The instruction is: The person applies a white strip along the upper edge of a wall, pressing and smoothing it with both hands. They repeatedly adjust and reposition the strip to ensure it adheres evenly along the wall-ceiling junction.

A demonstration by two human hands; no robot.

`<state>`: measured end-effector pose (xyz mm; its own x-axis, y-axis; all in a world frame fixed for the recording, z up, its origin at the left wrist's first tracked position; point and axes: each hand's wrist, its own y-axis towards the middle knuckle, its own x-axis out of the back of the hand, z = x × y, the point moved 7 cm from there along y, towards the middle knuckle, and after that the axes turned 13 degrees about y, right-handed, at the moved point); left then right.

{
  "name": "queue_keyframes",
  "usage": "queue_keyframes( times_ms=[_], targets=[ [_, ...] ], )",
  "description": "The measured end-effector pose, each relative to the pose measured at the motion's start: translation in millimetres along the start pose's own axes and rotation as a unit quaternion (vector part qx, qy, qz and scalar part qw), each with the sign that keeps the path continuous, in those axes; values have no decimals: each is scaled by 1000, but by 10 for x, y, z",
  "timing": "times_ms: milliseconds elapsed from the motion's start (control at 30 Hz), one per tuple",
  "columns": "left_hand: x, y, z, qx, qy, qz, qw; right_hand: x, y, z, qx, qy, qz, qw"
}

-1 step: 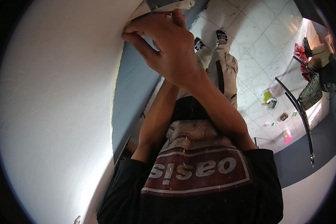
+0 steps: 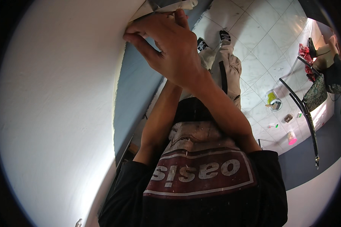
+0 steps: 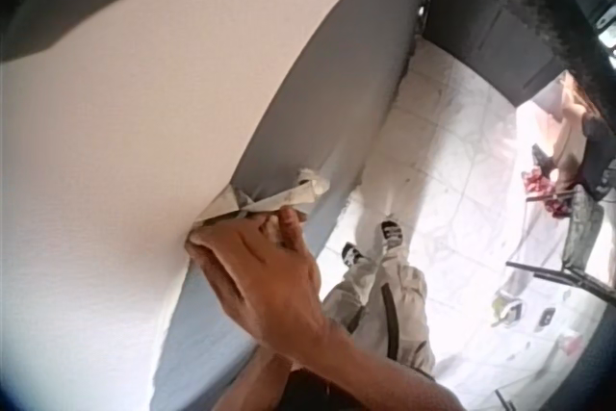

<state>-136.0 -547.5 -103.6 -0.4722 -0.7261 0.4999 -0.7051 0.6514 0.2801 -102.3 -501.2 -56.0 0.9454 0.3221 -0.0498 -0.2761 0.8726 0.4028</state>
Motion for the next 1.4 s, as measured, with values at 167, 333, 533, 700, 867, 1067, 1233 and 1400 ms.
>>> queue_keyframes(
  times_ms=[167, 333, 533, 700, 867, 1067, 1233, 1400],
  targets=[
    [-9, -1, 7, 2, -4, -2, 1000, -2, 15, 14, 15, -11, 6, 1000],
    [-10, 32, 14, 4, -4, -4, 1000, 7, 22, 29, 18, 5, -1, 1000],
    [-48, 33, 28, 4, -10, -4, 1000, -25, 8, 58, 4, -60, -11, 998],
    [-55, 46, 48, 6, -10, -8, 1000, -56, 68, 130, -15, -51, 2, 999],
    [-93, 74, 51, 5, -10, -9, 1000, -146, 60, 22, -33, 7, 9, 999],
    [-101, 99, 41, 2, -8, -13, 1000, -177, 20, -80, -27, 10, -14, 999],
    [-103, 91, 59, 4, -15, -25, 1000, 8, 44, -73, -37, 59, -1, 998],
    [-119, 107, 52, 10, -10, -42, 999, 55, 114, -52, -13, 63, 19, 998]
  ],
)
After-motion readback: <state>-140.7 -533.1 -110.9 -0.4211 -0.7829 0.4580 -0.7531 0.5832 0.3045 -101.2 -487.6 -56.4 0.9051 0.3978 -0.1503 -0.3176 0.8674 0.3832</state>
